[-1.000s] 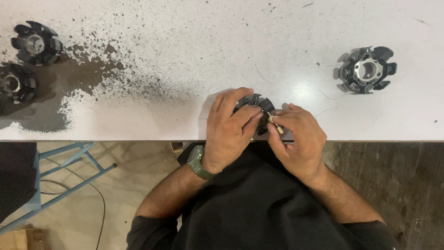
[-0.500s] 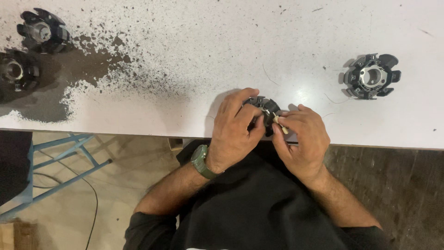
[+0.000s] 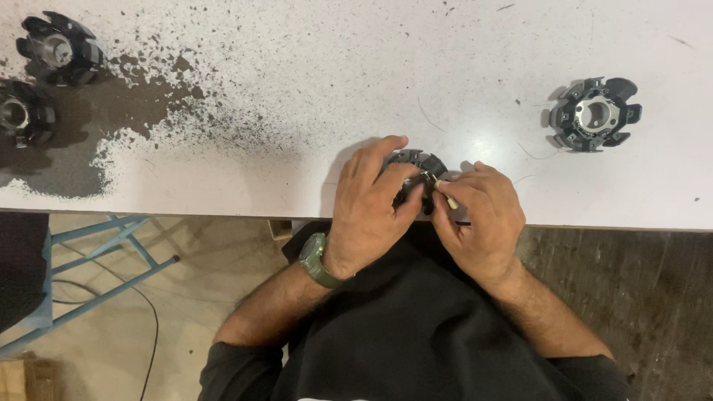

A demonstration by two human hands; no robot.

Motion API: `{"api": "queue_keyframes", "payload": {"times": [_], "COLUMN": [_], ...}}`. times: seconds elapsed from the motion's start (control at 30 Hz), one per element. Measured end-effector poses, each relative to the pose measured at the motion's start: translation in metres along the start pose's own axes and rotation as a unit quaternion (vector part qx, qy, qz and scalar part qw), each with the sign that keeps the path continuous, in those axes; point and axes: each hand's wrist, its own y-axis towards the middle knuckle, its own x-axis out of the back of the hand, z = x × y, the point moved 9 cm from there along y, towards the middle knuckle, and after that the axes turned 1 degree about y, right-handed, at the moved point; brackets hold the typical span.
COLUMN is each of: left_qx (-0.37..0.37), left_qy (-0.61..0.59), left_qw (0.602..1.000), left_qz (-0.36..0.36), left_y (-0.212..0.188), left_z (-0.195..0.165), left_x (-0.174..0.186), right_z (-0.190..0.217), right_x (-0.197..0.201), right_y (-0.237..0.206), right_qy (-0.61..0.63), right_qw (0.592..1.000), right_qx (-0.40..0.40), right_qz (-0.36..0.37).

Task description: The person sits at a white workbench and assembles small black plastic parts, fitting a small piece into each housing using a small stick-like tool held in the right hand. They work on one part at a time, place finished assemblies in a pile on the table, and pick up the next part to repeat the process.

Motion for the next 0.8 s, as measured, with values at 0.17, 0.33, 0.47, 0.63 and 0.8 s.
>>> {"api": "queue_keyframes", "payload": {"times": [0.17, 0.33, 0.47, 0.63, 0.8], "left_qx": [0.014, -0.019, -0.022, -0.006, 0.007], "left_qy": [-0.025, 0.027, 0.021, 0.012, 0.011], "left_qw": [1.0, 0.999, 0.999, 1.0, 1.0], "left_qz": [-0.007, -0.008, 0.039, 0.015, 0.001], "left_y": [0.001, 0.004, 0.006, 0.008, 0.007], "left_z": [0.003, -0.006, -0.01, -0.01, -0.004], "left_x": [0.0, 0.004, 0.001, 0.002, -0.003], "right_z": [0.002, 0.002, 0.003, 0.002, -0.001], "right_x": [0.0, 0.002, 0.005, 0.008, 0.01], "right_y": [0.005, 0.013, 0.018, 0.017, 0.01], "right_qy": [0.005, 0.019, 0.029, 0.041, 0.061], "right_qw": [1.0, 0.999, 0.998, 0.998, 0.998], "right_qx": [-0.001, -0.027, -0.036, -0.034, -0.028], "right_qz": [0.007, 0.036, 0.052, 0.039, 0.02]}}
